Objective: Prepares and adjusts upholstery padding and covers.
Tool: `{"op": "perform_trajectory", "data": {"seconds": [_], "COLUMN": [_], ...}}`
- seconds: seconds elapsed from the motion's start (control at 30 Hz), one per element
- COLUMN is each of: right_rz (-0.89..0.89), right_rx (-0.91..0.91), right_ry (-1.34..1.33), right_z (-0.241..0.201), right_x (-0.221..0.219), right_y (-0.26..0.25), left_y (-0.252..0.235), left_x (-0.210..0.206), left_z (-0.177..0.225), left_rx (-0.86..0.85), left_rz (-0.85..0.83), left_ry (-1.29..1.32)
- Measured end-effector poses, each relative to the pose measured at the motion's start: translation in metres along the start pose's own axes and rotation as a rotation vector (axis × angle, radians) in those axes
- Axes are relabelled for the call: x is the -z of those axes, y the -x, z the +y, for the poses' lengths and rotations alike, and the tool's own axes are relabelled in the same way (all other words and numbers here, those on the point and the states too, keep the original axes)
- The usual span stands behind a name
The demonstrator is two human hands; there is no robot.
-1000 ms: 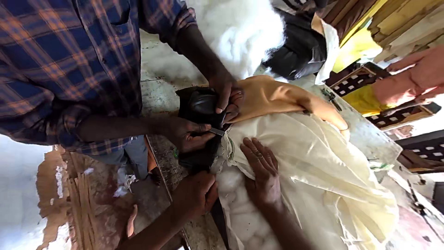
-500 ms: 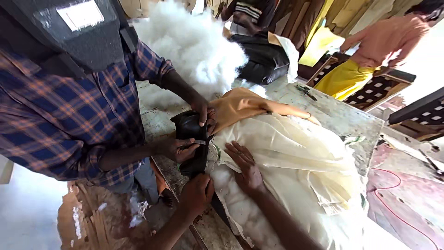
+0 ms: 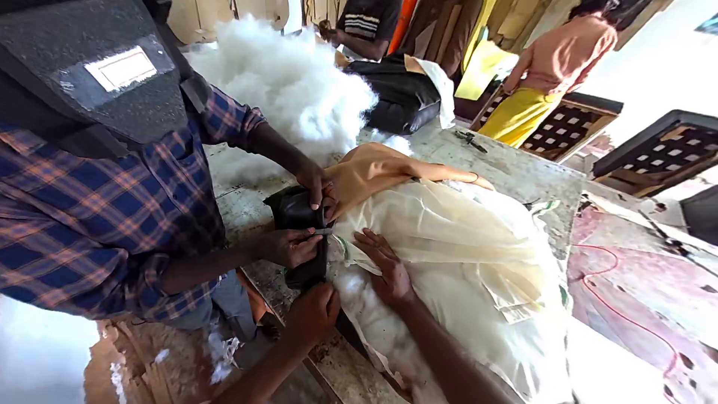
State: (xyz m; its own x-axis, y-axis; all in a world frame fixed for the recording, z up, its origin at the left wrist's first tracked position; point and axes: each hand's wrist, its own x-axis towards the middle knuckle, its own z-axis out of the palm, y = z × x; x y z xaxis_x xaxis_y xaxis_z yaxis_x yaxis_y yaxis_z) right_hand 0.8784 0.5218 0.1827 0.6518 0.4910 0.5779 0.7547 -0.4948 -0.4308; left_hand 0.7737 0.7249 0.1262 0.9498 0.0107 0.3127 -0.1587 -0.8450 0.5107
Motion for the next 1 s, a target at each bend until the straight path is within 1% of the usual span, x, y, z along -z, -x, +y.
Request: {"op": "perform_trajectory", "data": {"seconds": [0.13, 0.2, 0.27, 0.43, 0.57, 0.67, 0.7, 0.8, 1.0], "right_rz": [0.033, 0.026, 0.009, -0.025, -0.038, -0.059, -0.073, -0.079, -0.026], "right_rx": [-0.004, -0.001, -0.001, -0.030, -0.012, -0.018, -0.021, -0.017, -0.010], "right_ry": [0.003, 0.014, 0.023, 0.064, 0.069, 0.088, 0.101, 0.133, 0.098], "right_z": [-0.004, 0.000, 0.001, -0.006, 0.006, -0.002, -0.006, -0.015, -0.012], "right_x": [0.001, 0.004, 0.004, 0.005, -0.001, 0.006, 0.009, 0.011, 0.005], "right_y": [-0.003, -0.003, -0.003, -0.002, 0.003, -0.002, -0.004, -0.010, -0.012], "left_y": [0.003, 0.003, 0.004, 0.007, 0.006, 0.003, 0.002, -0.002, -0.002], "left_x": [-0.011, -0.016, -0.019, -0.010, -0.011, -0.010, -0.006, 0.013, 0.018], "left_z": [0.001, 0.005, 0.003, 0.002, 0.001, 0.008, 0.012, 0.023, 0.021], "left_rx": [0.070, 0.084, 0.080, 0.032, -0.015, -0.013, -0.004, 0.068, 0.060], "left_rz": [-0.006, 0.017, 0.045, 0.079, 0.115, 0.146, 0.131, 0.019, 0.069], "left_ry": [0.003, 0.013, 0.014, 0.026, 0.030, 0.016, 0.025, 0.058, 0.077]}}
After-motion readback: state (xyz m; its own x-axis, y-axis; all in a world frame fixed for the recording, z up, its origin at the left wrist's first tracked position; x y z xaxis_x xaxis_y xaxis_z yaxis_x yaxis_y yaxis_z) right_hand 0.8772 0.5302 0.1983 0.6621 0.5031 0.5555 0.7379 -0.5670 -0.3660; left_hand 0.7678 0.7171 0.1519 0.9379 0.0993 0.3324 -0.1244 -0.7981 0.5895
